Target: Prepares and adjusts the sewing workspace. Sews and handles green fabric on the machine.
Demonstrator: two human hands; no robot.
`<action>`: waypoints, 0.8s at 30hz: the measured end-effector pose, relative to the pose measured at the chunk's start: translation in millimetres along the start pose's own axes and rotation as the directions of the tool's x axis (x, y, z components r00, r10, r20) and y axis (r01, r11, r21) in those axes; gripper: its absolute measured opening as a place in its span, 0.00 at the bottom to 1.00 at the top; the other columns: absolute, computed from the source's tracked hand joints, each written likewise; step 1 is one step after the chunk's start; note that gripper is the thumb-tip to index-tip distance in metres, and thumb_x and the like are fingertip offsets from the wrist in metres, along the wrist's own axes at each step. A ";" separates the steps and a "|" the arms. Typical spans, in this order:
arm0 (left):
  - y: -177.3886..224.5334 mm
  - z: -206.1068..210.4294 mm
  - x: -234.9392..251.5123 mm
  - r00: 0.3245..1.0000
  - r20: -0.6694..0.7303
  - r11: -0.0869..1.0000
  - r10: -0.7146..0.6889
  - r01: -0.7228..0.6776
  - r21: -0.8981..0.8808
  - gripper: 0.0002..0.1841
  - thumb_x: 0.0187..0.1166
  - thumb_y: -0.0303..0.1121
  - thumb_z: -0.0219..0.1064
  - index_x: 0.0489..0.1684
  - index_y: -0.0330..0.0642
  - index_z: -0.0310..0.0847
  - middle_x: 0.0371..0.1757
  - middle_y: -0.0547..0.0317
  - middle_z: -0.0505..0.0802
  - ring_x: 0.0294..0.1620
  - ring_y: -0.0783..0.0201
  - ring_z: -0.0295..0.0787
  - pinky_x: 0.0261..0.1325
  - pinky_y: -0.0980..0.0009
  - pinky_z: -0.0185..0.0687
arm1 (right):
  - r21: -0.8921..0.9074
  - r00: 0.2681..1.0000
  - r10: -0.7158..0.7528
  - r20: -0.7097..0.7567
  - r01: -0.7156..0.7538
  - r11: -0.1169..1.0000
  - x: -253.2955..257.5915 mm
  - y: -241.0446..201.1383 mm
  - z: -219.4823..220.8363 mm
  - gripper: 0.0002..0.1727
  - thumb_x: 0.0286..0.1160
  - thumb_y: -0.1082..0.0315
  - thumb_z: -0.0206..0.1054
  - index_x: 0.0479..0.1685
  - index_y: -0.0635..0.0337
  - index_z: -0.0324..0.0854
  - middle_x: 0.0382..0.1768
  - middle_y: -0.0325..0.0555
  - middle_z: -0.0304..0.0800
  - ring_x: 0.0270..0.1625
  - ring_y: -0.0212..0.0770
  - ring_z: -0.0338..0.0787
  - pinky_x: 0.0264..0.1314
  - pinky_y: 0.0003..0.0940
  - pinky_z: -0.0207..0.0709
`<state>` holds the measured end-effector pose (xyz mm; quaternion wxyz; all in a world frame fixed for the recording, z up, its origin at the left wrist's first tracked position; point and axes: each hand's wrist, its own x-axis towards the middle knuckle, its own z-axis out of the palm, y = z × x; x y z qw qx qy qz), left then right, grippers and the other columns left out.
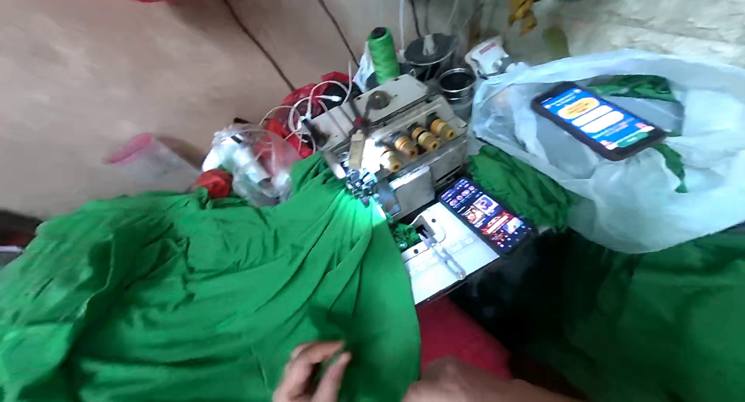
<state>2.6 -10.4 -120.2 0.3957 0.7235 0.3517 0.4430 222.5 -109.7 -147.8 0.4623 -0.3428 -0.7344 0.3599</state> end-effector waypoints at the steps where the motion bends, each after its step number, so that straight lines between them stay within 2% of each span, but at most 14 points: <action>1: 0.9 13.5 -1.6 1.000 0.020 1.000 -0.008 0.009 -0.027 0.09 0.71 0.30 0.76 0.43 0.57 0.91 0.41 0.83 0.93 0.42 0.84 0.88 0.47 0.82 0.86 | -0.041 0.999 -0.034 0.012 0.034 0.999 1.3 -0.9 -1.7 0.08 0.81 0.73 0.63 0.46 0.65 0.88 0.34 0.52 0.94 0.37 0.44 0.94 0.47 0.41 0.86; 4: -2.2 33.4 -10.8 0.997 0.064 0.995 -0.039 0.044 -0.085 0.06 0.70 0.30 0.76 0.40 0.50 0.89 0.35 0.76 0.93 0.34 0.82 0.87 0.40 0.83 0.85 | -0.198 0.994 -0.111 -0.009 0.107 0.974 4.0 3.2 -5.3 0.10 0.79 0.76 0.60 0.43 0.60 0.88 0.29 0.47 0.91 0.34 0.42 0.91 0.45 0.37 0.85; 7: -10.2 27.3 -13.6 0.983 0.185 1.000 -0.020 0.021 -0.004 0.05 0.75 0.33 0.73 0.39 0.44 0.90 0.35 0.71 0.93 0.36 0.82 0.88 0.43 0.82 0.86 | -0.299 0.996 -0.084 -0.004 0.079 0.951 2.1 11.6 -8.0 0.09 0.77 0.75 0.61 0.41 0.57 0.88 0.27 0.44 0.91 0.32 0.40 0.91 0.43 0.36 0.85; 8: -12.9 23.0 -11.1 0.974 0.226 0.999 -0.007 -0.002 0.042 0.06 0.76 0.35 0.72 0.39 0.42 0.91 0.36 0.69 0.93 0.38 0.82 0.88 0.46 0.82 0.86 | -0.292 0.998 -0.016 0.055 0.031 0.956 0.5 13.4 -10.2 0.09 0.77 0.75 0.62 0.42 0.58 0.88 0.28 0.45 0.91 0.32 0.43 0.92 0.42 0.40 0.86; 9: -14.8 19.1 -6.2 0.969 0.245 0.995 0.006 -0.029 0.091 0.08 0.78 0.37 0.71 0.40 0.43 0.91 0.37 0.69 0.94 0.41 0.81 0.89 0.49 0.81 0.86 | -0.273 0.985 0.096 0.146 -0.053 0.961 -1.1 13.6 -12.8 0.08 0.76 0.75 0.63 0.44 0.61 0.89 0.30 0.50 0.93 0.33 0.48 0.94 0.42 0.49 0.87; 11: -14.5 14.6 13.5 0.975 0.213 0.976 0.067 -0.109 0.191 0.10 0.80 0.41 0.69 0.43 0.44 0.91 0.42 0.67 0.94 0.44 0.79 0.89 0.50 0.79 0.87 | -0.267 0.894 0.301 0.332 -0.216 0.939 -3.1 16.4 -12.6 0.08 0.79 0.73 0.65 0.48 0.65 0.88 0.34 0.59 0.93 0.39 0.60 0.94 0.47 0.64 0.83; 14: 3.5 25.8 64.1 0.973 0.089 0.919 0.213 -0.230 0.320 0.11 0.81 0.38 0.67 0.44 0.40 0.91 0.45 0.59 0.93 0.46 0.73 0.90 0.51 0.76 0.87 | -0.316 0.806 0.390 0.446 -0.266 0.911 -11.5 18.9 2.1 0.09 0.81 0.71 0.64 0.45 0.67 0.87 0.31 0.63 0.91 0.39 0.65 0.93 0.47 0.68 0.82; 15: 11.0 33.7 82.5 0.970 0.067 0.897 0.235 -0.243 0.369 0.11 0.82 0.37 0.66 0.45 0.39 0.91 0.46 0.56 0.94 0.47 0.69 0.90 0.52 0.73 0.87 | -0.312 0.788 0.401 0.468 -0.278 0.909 -14.4 18.4 7.0 0.09 0.82 0.71 0.64 0.45 0.68 0.87 0.31 0.64 0.91 0.39 0.66 0.93 0.47 0.68 0.82; 17: 18.8 53.8 116.5 0.972 0.036 0.854 0.230 -0.220 0.472 0.13 0.81 0.39 0.67 0.48 0.40 0.92 0.47 0.52 0.94 0.48 0.60 0.91 0.53 0.62 0.86 | -0.278 0.762 0.417 0.495 -0.316 0.907 -17.2 18.9 9.5 0.10 0.83 0.70 0.64 0.50 0.67 0.87 0.37 0.64 0.92 0.44 0.65 0.93 0.51 0.68 0.81; 20: 18.8 81.9 153.7 0.997 0.002 0.792 0.076 -0.062 0.607 0.19 0.77 0.46 0.74 0.55 0.40 0.91 0.58 0.44 0.92 0.60 0.44 0.89 0.62 0.44 0.83 | -0.253 0.867 0.375 0.328 -0.302 0.919 -16.5 21.1 -8.1 0.13 0.82 0.70 0.65 0.60 0.61 0.88 0.43 0.57 0.95 0.45 0.57 0.96 0.52 0.62 0.86; 22: 14.8 91.3 168.4 1.000 -0.018 0.775 0.014 0.001 0.632 0.17 0.76 0.44 0.75 0.53 0.40 0.92 0.58 0.44 0.92 0.60 0.43 0.88 0.62 0.43 0.82 | -0.279 0.921 0.357 0.158 -0.305 0.911 -13.6 18.6 -31.4 0.14 0.81 0.71 0.65 0.61 0.62 0.87 0.45 0.54 0.96 0.46 0.53 0.96 0.55 0.57 0.88; 24: 11.5 91.1 173.1 1.000 -0.023 0.797 0.014 0.003 0.604 0.08 0.79 0.36 0.72 0.45 0.42 0.93 0.50 0.50 0.94 0.55 0.48 0.91 0.59 0.46 0.83 | -0.274 0.953 0.304 0.004 -0.291 0.917 -18.2 22.2 -51.7 0.13 0.81 0.70 0.64 0.59 0.62 0.88 0.44 0.51 0.96 0.44 0.46 0.96 0.53 0.48 0.89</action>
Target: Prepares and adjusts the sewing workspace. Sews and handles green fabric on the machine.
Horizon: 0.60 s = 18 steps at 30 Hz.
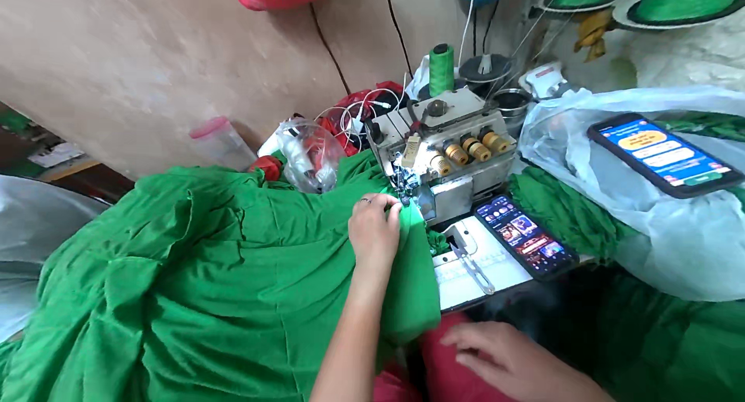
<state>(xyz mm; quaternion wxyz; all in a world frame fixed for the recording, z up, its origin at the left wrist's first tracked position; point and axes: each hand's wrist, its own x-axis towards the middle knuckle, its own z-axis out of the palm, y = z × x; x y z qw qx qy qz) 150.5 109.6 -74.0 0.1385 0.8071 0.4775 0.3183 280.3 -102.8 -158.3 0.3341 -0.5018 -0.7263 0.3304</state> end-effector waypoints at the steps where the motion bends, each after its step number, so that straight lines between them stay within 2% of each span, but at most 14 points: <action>1: -3.6 -1.0 -1.6 1.000 -0.006 0.999 0.019 -0.019 -0.043 0.08 0.80 0.35 0.71 0.43 0.42 0.93 0.46 0.51 0.95 0.51 0.50 0.91 0.57 0.48 0.84 | 0.006 0.998 -0.024 -0.063 0.025 1.000 -2.9 7.2 -7.7 0.13 0.82 0.69 0.64 0.58 0.61 0.88 0.44 0.49 0.96 0.44 0.42 0.95 0.51 0.42 0.89; 3: -14.0 -4.5 -8.0 0.995 -0.053 0.987 0.083 -0.089 -0.132 0.08 0.81 0.35 0.69 0.42 0.42 0.93 0.39 0.55 0.95 0.44 0.57 0.92 0.52 0.54 0.86 | -0.027 0.977 -0.070 -0.201 0.066 0.997 -6.5 19.5 -25.9 0.12 0.83 0.66 0.63 0.54 0.59 0.89 0.44 0.44 0.95 0.42 0.34 0.95 0.49 0.32 0.90; 4: -18.9 -7.0 -11.7 0.990 -0.077 0.978 0.117 -0.129 -0.162 0.08 0.81 0.35 0.69 0.42 0.42 0.93 0.38 0.58 0.95 0.42 0.62 0.92 0.51 0.58 0.86 | -0.076 0.959 -0.063 -0.277 0.043 0.996 -6.2 21.3 -41.3 0.12 0.82 0.66 0.63 0.53 0.60 0.90 0.44 0.45 0.95 0.41 0.34 0.95 0.48 0.31 0.90; 6: -25.3 -14.5 -20.2 0.979 -0.108 0.961 0.176 -0.194 -0.197 0.08 0.79 0.35 0.68 0.40 0.43 0.92 0.36 0.63 0.95 0.40 0.68 0.90 0.50 0.66 0.84 | -0.179 0.891 -0.022 -0.454 -0.067 0.982 0.8 21.5 -85.7 0.13 0.80 0.69 0.63 0.53 0.66 0.89 0.44 0.52 0.94 0.40 0.39 0.94 0.46 0.36 0.89; 7: -27.0 -18.9 -26.3 0.974 -0.115 0.954 0.194 -0.215 -0.208 0.08 0.78 0.35 0.68 0.39 0.43 0.92 0.35 0.64 0.94 0.40 0.70 0.89 0.49 0.68 0.83 | -0.200 0.844 -0.008 -0.537 -0.118 0.973 7.5 25.0 -111.9 0.14 0.81 0.68 0.62 0.53 0.67 0.88 0.45 0.52 0.93 0.41 0.38 0.92 0.47 0.36 0.88; 9: -28.3 -25.0 -43.1 0.973 -0.101 0.944 0.210 -0.228 -0.237 0.08 0.77 0.36 0.69 0.37 0.44 0.92 0.34 0.66 0.94 0.40 0.72 0.89 0.48 0.71 0.84 | -0.169 0.747 0.046 -0.663 -0.209 0.963 26.6 37.3 -163.6 0.16 0.84 0.65 0.60 0.56 0.69 0.86 0.48 0.56 0.90 0.43 0.43 0.90 0.49 0.43 0.86; 10: -28.3 -26.1 -53.3 0.973 -0.087 0.941 0.212 -0.228 -0.250 0.08 0.77 0.37 0.69 0.37 0.45 0.92 0.34 0.68 0.94 0.40 0.73 0.89 0.47 0.72 0.84 | -0.138 0.719 0.086 -0.690 -0.247 0.959 38.4 45.4 -187.1 0.17 0.86 0.66 0.59 0.60 0.69 0.84 0.52 0.60 0.88 0.47 0.48 0.90 0.53 0.49 0.85; 11: -28.7 -25.5 -64.5 0.973 -0.076 0.938 0.217 -0.229 -0.261 0.08 0.77 0.38 0.69 0.36 0.46 0.92 0.33 0.69 0.94 0.40 0.74 0.89 0.47 0.72 0.85 | -0.100 0.711 0.141 -0.689 -0.287 0.953 51.6 54.0 -207.9 0.18 0.89 0.65 0.57 0.66 0.68 0.81 0.60 0.62 0.86 0.55 0.53 0.90 0.61 0.54 0.84; 13: -31.5 -19.7 -87.9 0.975 -0.068 0.932 0.211 -0.222 -0.286 0.08 0.75 0.38 0.69 0.33 0.47 0.93 0.32 0.70 0.94 0.38 0.75 0.89 0.46 0.74 0.85 | 0.060 0.715 0.298 -0.633 -0.339 0.939 80.3 73.1 -236.8 0.23 0.94 0.60 0.49 0.77 0.65 0.73 0.74 0.64 0.78 0.70 0.58 0.83 0.73 0.59 0.74; 15: -38.1 -8.7 -108.8 0.982 -0.075 0.920 0.174 -0.189 -0.343 0.07 0.74 0.37 0.71 0.33 0.46 0.93 0.32 0.69 0.94 0.38 0.76 0.89 0.47 0.76 0.85 | 0.261 0.715 0.426 -0.555 -0.337 0.905 105.8 92.9 -247.5 0.26 0.96 0.58 0.44 0.83 0.63 0.67 0.81 0.61 0.71 0.78 0.55 0.76 0.78 0.54 0.69; 16: -42.4 -1.3 -116.8 0.983 -0.097 0.907 0.154 -0.179 -0.382 0.07 0.73 0.36 0.71 0.33 0.45 0.93 0.32 0.69 0.94 0.37 0.77 0.89 0.47 0.78 0.85 | 0.345 0.715 0.471 -0.517 -0.329 0.879 116.0 101.4 -248.6 0.26 0.96 0.57 0.43 0.84 0.61 0.65 0.82 0.58 0.70 0.79 0.51 0.76 0.78 0.51 0.69; 18: -52.8 14.2 -127.0 0.978 -0.163 0.874 0.128 -0.189 -0.448 0.06 0.74 0.34 0.72 0.34 0.43 0.92 0.32 0.69 0.94 0.37 0.79 0.88 0.48 0.81 0.83 | 0.458 0.713 0.521 -0.469 -0.308 0.834 132.0 115.0 -245.9 0.26 0.96 0.56 0.42 0.85 0.55 0.64 0.76 0.51 0.76 0.72 0.44 0.80 0.73 0.45 0.74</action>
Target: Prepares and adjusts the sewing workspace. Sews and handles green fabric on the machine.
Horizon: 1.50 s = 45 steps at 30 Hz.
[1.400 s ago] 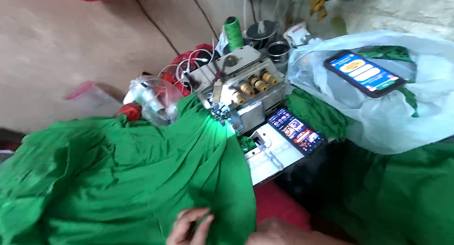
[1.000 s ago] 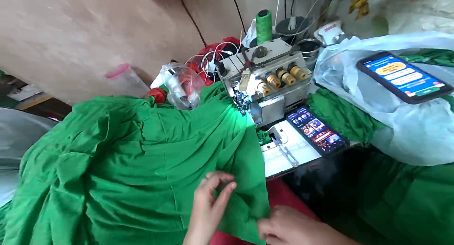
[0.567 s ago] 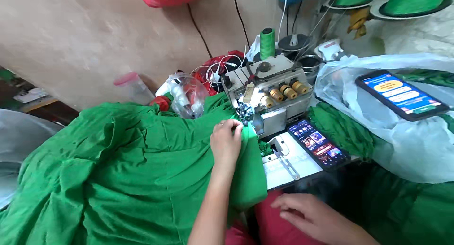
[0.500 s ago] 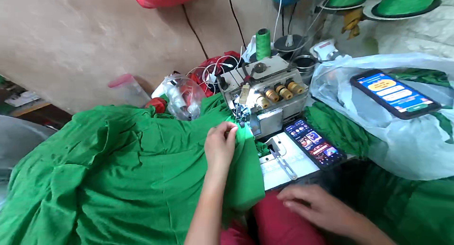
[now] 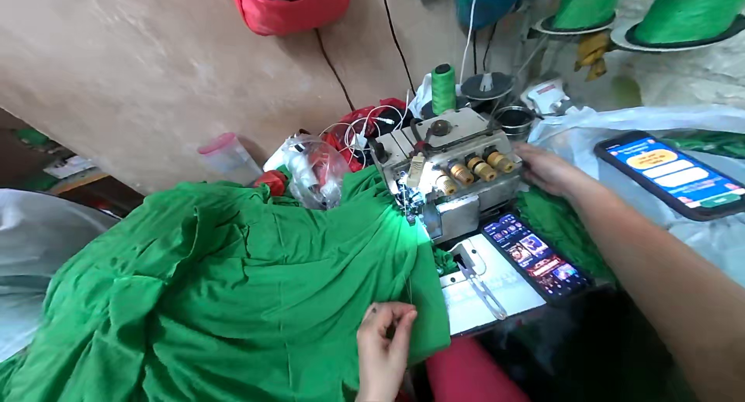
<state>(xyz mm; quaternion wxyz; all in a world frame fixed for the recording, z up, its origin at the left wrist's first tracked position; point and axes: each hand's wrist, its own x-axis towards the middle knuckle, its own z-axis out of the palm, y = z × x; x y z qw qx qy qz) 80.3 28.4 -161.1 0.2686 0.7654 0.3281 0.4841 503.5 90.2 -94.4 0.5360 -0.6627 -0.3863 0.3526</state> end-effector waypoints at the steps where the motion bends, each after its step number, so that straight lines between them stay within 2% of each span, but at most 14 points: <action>1: -7.5 3.4 -4.0 0.999 -0.034 1.000 0.012 -0.012 -0.021 0.06 0.74 0.33 0.71 0.35 0.43 0.92 0.32 0.69 0.93 0.37 0.80 0.87 0.48 0.82 0.83 | 0.040 1.000 0.023 0.005 -0.023 0.999 4.5 2.7 4.3 0.25 0.95 0.56 0.42 0.85 0.52 0.64 0.73 0.48 0.79 0.69 0.42 0.81 0.70 0.44 0.75; 6: -35.3 11.9 -7.6 0.993 -0.115 0.993 0.027 -0.040 -0.114 0.08 0.80 0.34 0.68 0.39 0.44 0.92 0.35 0.69 0.95 0.40 0.79 0.88 0.52 0.82 0.82 | 0.145 1.000 -0.024 0.019 0.021 0.989 9.7 15.3 6.1 0.23 0.96 0.58 0.40 0.82 0.51 0.65 0.61 0.41 0.84 0.58 0.32 0.86 0.63 0.35 0.80; 10: -38.2 9.0 -8.6 0.996 -0.089 0.977 0.006 -0.025 -0.213 0.09 0.84 0.39 0.66 0.42 0.48 0.91 0.36 0.70 0.95 0.41 0.79 0.89 0.52 0.81 0.83 | -0.092 0.997 -0.076 0.022 0.077 0.993 9.8 19.1 6.3 0.22 0.94 0.63 0.42 0.81 0.55 0.66 0.62 0.44 0.83 0.59 0.32 0.84 0.63 0.34 0.79; 14: -40.7 8.3 -10.0 0.996 -0.085 0.959 -0.004 -0.020 -0.283 0.09 0.85 0.42 0.66 0.44 0.50 0.90 0.36 0.71 0.94 0.41 0.80 0.89 0.50 0.82 0.85 | -0.475 0.972 -0.198 0.127 0.235 0.848 34.5 34.1 -14.3 0.18 0.83 0.79 0.56 0.68 0.76 0.75 0.63 0.73 0.82 0.66 0.60 0.82 0.72 0.57 0.72; 17: -40.6 7.4 -9.1 0.994 -0.102 0.948 -0.030 -0.004 -0.317 0.10 0.85 0.42 0.65 0.45 0.50 0.90 0.37 0.71 0.94 0.40 0.80 0.89 0.49 0.83 0.85 | -0.545 0.987 0.115 0.110 -0.037 0.837 30.7 -17.8 2.5 0.18 0.92 0.72 0.50 0.70 0.74 0.73 0.63 0.67 0.82 0.63 0.52 0.82 0.72 0.49 0.70; 20: -40.0 7.9 -9.8 0.994 -0.103 0.942 -0.043 0.006 -0.335 0.09 0.84 0.40 0.67 0.45 0.48 0.91 0.37 0.70 0.94 0.39 0.80 0.89 0.47 0.83 0.85 | -0.500 0.922 0.387 0.020 -0.326 0.802 21.1 -53.9 20.1 0.23 0.98 0.60 0.36 0.71 0.65 0.69 0.56 0.57 0.78 0.49 0.45 0.80 0.56 0.43 0.74; 23: -40.2 8.0 -10.4 0.995 -0.085 0.941 -0.052 0.021 -0.337 0.09 0.84 0.40 0.67 0.44 0.48 0.91 0.37 0.70 0.94 0.39 0.80 0.89 0.48 0.83 0.85 | -0.319 0.975 0.205 0.088 -0.167 0.933 15.5 -35.3 6.7 0.20 0.97 0.62 0.40 0.65 0.65 0.74 0.47 0.49 0.79 0.43 0.35 0.78 0.51 0.32 0.74; 26: -40.7 7.8 -11.6 0.995 -0.077 0.941 -0.060 0.031 -0.337 0.10 0.85 0.41 0.66 0.45 0.49 0.91 0.36 0.70 0.94 0.39 0.80 0.89 0.47 0.83 0.85 | -0.067 0.995 0.024 0.092 -0.018 0.998 14.7 1.4 -11.7 0.16 0.91 0.61 0.42 0.62 0.46 0.75 0.37 0.26 0.85 0.36 0.18 0.85 0.40 0.17 0.80; 31: -38.8 6.7 -12.0 0.996 -0.056 0.945 -0.070 0.048 -0.325 0.10 0.85 0.42 0.65 0.46 0.51 0.91 0.36 0.72 0.94 0.39 0.81 0.89 0.48 0.83 0.84 | -0.135 0.995 0.008 0.095 0.005 0.991 5.8 4.7 -7.3 0.17 0.92 0.62 0.39 0.66 0.50 0.71 0.36 0.27 0.82 0.35 0.17 0.83 0.39 0.15 0.79; 35: -36.7 6.6 -12.4 0.996 -0.048 0.944 -0.070 0.051 -0.326 0.10 0.85 0.43 0.65 0.47 0.50 0.90 0.37 0.72 0.94 0.40 0.81 0.88 0.49 0.83 0.84 | -0.470 0.985 0.018 0.171 0.065 0.880 8.6 -23.1 -0.3 0.15 0.90 0.76 0.47 0.64 0.72 0.74 0.51 0.56 0.82 0.50 0.36 0.81 0.60 0.32 0.75; 39: -31.3 4.7 -8.2 0.978 -0.193 0.939 -0.077 0.005 -0.345 0.11 0.85 0.47 0.66 0.59 0.62 0.85 0.42 0.80 0.91 0.37 0.84 0.88 0.40 0.85 0.85 | -0.557 0.981 0.084 0.175 0.028 0.830 44.8 -4.5 -13.2 0.15 0.94 0.66 0.45 0.55 0.65 0.76 0.37 0.46 0.77 0.33 0.34 0.75 0.37 0.31 0.72; 41: -23.5 -5.9 15.0 0.957 -0.290 0.960 -0.013 -0.069 -0.272 0.10 0.85 0.47 0.65 0.59 0.67 0.82 0.44 0.83 0.89 0.37 0.84 0.86 0.40 0.85 0.85 | -0.514 0.983 0.135 0.127 -0.051 0.856 54.8 6.2 -18.6 0.19 0.96 0.61 0.43 0.57 0.64 0.77 0.41 0.50 0.79 0.37 0.40 0.77 0.42 0.41 0.74; 43: -9.9 -23.3 57.2 0.956 -0.278 0.983 0.089 -0.129 -0.129 0.08 0.89 0.45 0.61 0.56 0.60 0.83 0.49 0.77 0.88 0.44 0.81 0.87 0.48 0.81 0.87 | -0.503 0.976 0.201 0.083 -0.133 0.854 48.3 -3.6 -10.7 0.22 0.96 0.57 0.40 0.55 0.62 0.76 0.39 0.46 0.77 0.36 0.37 0.75 0.41 0.39 0.72; 45: 4.6 -30.9 106.8 0.980 -0.143 0.990 0.136 -0.129 0.056 0.13 0.86 0.32 0.57 0.56 0.35 0.84 0.56 0.52 0.89 0.59 0.65 0.87 0.64 0.66 0.84 | -0.479 0.968 0.249 0.039 -0.201 0.855 40.1 -15.9 -2.4 0.26 0.97 0.53 0.36 0.57 0.63 0.76 0.40 0.47 0.76 0.37 0.38 0.74 0.42 0.39 0.71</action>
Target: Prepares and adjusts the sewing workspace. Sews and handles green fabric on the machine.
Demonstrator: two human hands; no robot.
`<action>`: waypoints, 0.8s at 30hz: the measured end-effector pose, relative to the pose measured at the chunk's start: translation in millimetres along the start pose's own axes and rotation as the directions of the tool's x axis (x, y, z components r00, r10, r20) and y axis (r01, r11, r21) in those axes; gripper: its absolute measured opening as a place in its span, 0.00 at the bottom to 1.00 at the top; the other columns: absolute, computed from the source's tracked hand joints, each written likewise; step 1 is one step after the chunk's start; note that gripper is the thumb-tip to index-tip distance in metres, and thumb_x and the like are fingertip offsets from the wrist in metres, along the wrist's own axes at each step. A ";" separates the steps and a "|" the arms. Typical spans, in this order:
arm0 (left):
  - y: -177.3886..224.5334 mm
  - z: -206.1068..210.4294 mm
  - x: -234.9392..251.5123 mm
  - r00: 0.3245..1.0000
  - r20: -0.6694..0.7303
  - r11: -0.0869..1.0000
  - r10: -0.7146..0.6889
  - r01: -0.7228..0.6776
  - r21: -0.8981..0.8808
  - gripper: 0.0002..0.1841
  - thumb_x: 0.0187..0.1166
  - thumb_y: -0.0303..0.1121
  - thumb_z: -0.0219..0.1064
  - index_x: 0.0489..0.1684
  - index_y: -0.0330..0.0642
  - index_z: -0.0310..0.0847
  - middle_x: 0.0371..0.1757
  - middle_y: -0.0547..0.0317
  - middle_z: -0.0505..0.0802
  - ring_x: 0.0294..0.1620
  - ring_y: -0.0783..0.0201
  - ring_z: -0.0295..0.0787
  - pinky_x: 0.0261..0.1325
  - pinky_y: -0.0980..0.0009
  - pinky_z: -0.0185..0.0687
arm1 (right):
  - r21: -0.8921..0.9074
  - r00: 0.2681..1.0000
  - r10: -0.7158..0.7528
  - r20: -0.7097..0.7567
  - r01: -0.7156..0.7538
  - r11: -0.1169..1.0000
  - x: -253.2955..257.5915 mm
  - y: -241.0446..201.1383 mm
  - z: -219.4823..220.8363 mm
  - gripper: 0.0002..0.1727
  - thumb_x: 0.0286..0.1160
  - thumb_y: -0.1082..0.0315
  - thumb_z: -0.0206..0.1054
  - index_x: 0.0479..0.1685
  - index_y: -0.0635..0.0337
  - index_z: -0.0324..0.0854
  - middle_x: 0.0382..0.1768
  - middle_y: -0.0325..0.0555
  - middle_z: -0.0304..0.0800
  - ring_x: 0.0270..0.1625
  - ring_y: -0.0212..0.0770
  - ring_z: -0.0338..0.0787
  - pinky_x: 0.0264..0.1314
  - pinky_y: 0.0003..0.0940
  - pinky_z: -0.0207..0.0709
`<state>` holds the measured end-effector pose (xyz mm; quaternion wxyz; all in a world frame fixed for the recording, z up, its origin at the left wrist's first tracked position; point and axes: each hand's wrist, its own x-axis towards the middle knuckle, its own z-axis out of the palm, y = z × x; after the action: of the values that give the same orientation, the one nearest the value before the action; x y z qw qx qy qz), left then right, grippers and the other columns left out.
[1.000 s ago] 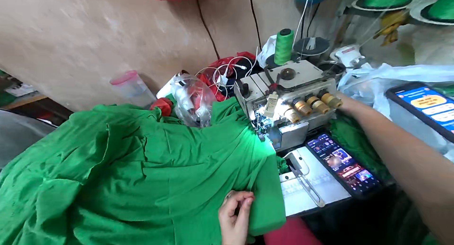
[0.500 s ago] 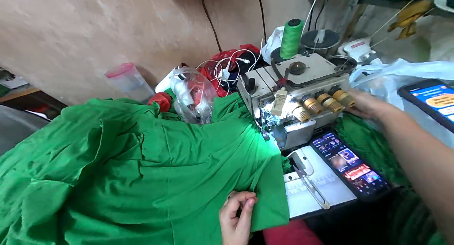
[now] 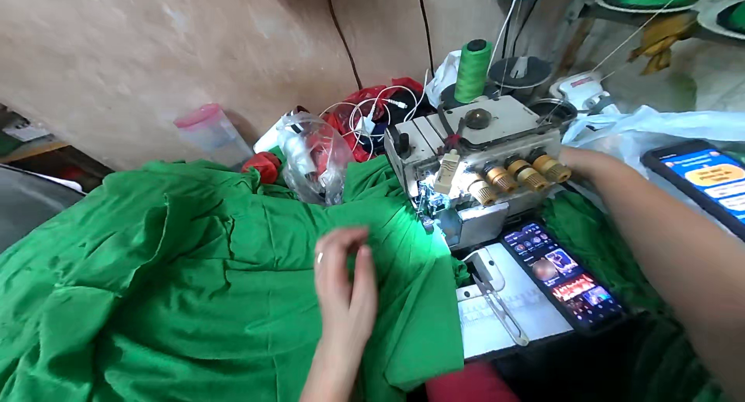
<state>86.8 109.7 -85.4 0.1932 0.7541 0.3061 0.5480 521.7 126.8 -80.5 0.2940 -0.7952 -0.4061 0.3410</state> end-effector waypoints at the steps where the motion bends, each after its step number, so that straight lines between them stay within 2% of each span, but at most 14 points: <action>1: 1.9 6.4 23.0 0.993 0.108 0.992 -0.038 0.025 0.122 0.17 0.82 0.28 0.56 0.61 0.30 0.83 0.64 0.42 0.87 0.68 0.55 0.83 0.71 0.58 0.80 | 0.017 1.000 0.021 0.001 -0.021 1.000 -3.5 -4.7 0.2 0.26 0.97 0.53 0.36 0.58 0.64 0.75 0.42 0.49 0.76 0.39 0.39 0.74 0.44 0.41 0.70; 3: -0.1 30.6 58.7 0.940 0.288 0.942 -0.180 0.081 0.325 0.22 0.81 0.27 0.56 0.73 0.31 0.77 0.80 0.37 0.78 0.85 0.42 0.69 0.82 0.44 0.65 | 0.035 1.000 0.006 0.012 -0.006 0.999 1.5 -1.6 0.1 0.24 0.97 0.55 0.36 0.53 0.62 0.75 0.38 0.45 0.74 0.36 0.36 0.73 0.41 0.36 0.69; 4: -4.4 45.2 68.7 0.913 0.333 0.909 -0.236 0.086 0.407 0.24 0.80 0.28 0.56 0.77 0.33 0.74 0.82 0.37 0.76 0.88 0.40 0.64 0.86 0.41 0.58 | 0.042 0.999 -0.021 0.025 0.020 0.999 7.4 3.6 0.6 0.23 0.97 0.55 0.37 0.49 0.59 0.75 0.35 0.41 0.74 0.33 0.33 0.74 0.37 0.32 0.70; 5: -7.1 56.8 74.7 0.879 0.373 0.872 -0.296 0.090 0.481 0.26 0.81 0.30 0.57 0.81 0.34 0.71 0.82 0.37 0.76 0.89 0.39 0.62 0.88 0.39 0.53 | 0.070 0.998 -0.046 0.044 0.043 0.997 10.4 6.4 0.3 0.21 0.96 0.57 0.39 0.50 0.59 0.76 0.36 0.40 0.75 0.34 0.32 0.75 0.39 0.31 0.72; 6: -8.7 64.2 77.4 0.854 0.396 0.833 -0.339 0.077 0.547 0.28 0.82 0.33 0.60 0.84 0.34 0.68 0.79 0.36 0.80 0.86 0.38 0.67 0.86 0.38 0.54 | 0.086 0.997 -0.061 0.049 0.057 0.995 14.5 10.1 0.3 0.20 0.96 0.58 0.40 0.50 0.59 0.76 0.36 0.41 0.76 0.35 0.32 0.76 0.39 0.31 0.73; 7: -11.8 68.0 77.1 0.862 0.388 0.807 -0.326 0.040 0.590 0.29 0.81 0.35 0.64 0.81 0.34 0.70 0.70 0.34 0.85 0.77 0.36 0.77 0.78 0.37 0.65 | 0.093 0.997 -0.063 0.041 0.059 0.994 20.5 15.3 0.2 0.20 0.96 0.58 0.41 0.50 0.59 0.76 0.36 0.41 0.76 0.34 0.33 0.76 0.38 0.32 0.72; 9: -19.9 64.1 74.2 0.885 0.379 0.794 -0.269 -0.019 0.608 0.26 0.80 0.38 0.68 0.75 0.34 0.76 0.59 0.33 0.90 0.64 0.34 0.86 0.63 0.36 0.76 | 0.094 0.998 -0.053 0.023 0.051 0.994 31.3 26.4 0.2 0.20 0.96 0.55 0.41 0.49 0.57 0.76 0.35 0.40 0.76 0.33 0.33 0.76 0.35 0.32 0.71; 11: -37.7 51.1 70.5 0.919 0.367 0.809 -0.143 -0.105 0.578 0.18 0.80 0.38 0.69 0.61 0.36 0.86 0.51 0.37 0.93 0.54 0.36 0.91 0.52 0.37 0.83 | 0.081 0.998 -0.056 -0.009 0.057 0.995 33.7 31.6 1.6 0.20 0.95 0.55 0.42 0.47 0.56 0.77 0.33 0.40 0.76 0.32 0.32 0.75 0.34 0.31 0.70; 14: -65.6 16.1 72.0 0.924 0.378 0.804 -0.047 -0.190 0.564 0.13 0.81 0.38 0.69 0.53 0.38 0.90 0.47 0.39 0.93 0.48 0.37 0.92 0.48 0.38 0.86 | 0.043 0.996 -0.076 -0.038 0.077 0.996 36.9 34.9 3.1 0.21 0.96 0.55 0.41 0.54 0.59 0.77 0.41 0.46 0.79 0.39 0.38 0.78 0.44 0.38 0.74; 16: -77.9 -8.3 73.0 0.920 0.391 0.781 -0.013 -0.235 0.578 0.13 0.80 0.38 0.70 0.50 0.38 0.89 0.44 0.38 0.91 0.45 0.36 0.91 0.44 0.37 0.85 | -0.028 0.994 -0.045 -0.095 0.043 0.999 31.5 31.7 0.6 0.26 0.96 0.52 0.43 0.59 0.66 0.78 0.43 0.59 0.82 0.37 0.49 0.79 0.42 0.51 0.74; 18: -80.4 -29.1 72.6 0.920 0.390 0.756 -0.032 -0.233 0.612 0.12 0.81 0.38 0.70 0.50 0.38 0.90 0.43 0.37 0.91 0.44 0.35 0.91 0.42 0.36 0.84 | -0.095 0.981 -0.001 -0.193 -0.018 0.995 2.0 23.6 -4.5 0.33 0.95 0.45 0.41 0.65 0.69 0.77 0.41 0.66 0.84 0.31 0.54 0.82 0.40 0.54 0.78; 19: -79.9 -40.3 73.1 0.925 0.372 0.744 -0.076 -0.196 0.638 0.13 0.82 0.38 0.69 0.52 0.39 0.90 0.46 0.36 0.91 0.46 0.34 0.91 0.44 0.34 0.83 | -0.138 0.967 -0.038 -0.251 0.003 0.990 -19.0 24.5 -8.2 0.30 0.95 0.47 0.43 0.67 0.65 0.78 0.39 0.64 0.85 0.29 0.53 0.84 0.38 0.54 0.81; 22: -86.9 -84.0 81.5 0.926 0.251 0.712 -0.282 0.027 0.701 0.17 0.87 0.39 0.63 0.62 0.36 0.86 0.58 0.30 0.89 0.60 0.29 0.87 0.57 0.27 0.78 | -0.283 0.878 -0.327 -0.349 0.235 0.930 -109.2 32.7 -9.9 0.24 0.93 0.52 0.51 0.58 0.65 0.82 0.38 0.64 0.88 0.31 0.58 0.89 0.38 0.64 0.83; 24: -91.6 -107.2 87.7 0.904 0.159 0.685 -0.397 0.176 0.707 0.20 0.89 0.40 0.62 0.66 0.32 0.82 0.62 0.23 0.85 0.66 0.24 0.82 0.65 0.25 0.72 | -0.356 0.780 -0.508 -0.365 0.388 0.850 -169.4 36.8 14.0 0.25 0.90 0.54 0.52 0.54 0.69 0.83 0.37 0.63 0.88 0.31 0.56 0.88 0.35 0.60 0.82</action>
<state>-18.8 231.7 -45.9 0.0333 0.7876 0.5666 0.2398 453.0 -32.2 -64.8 0.3448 -0.7622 -0.5477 0.0125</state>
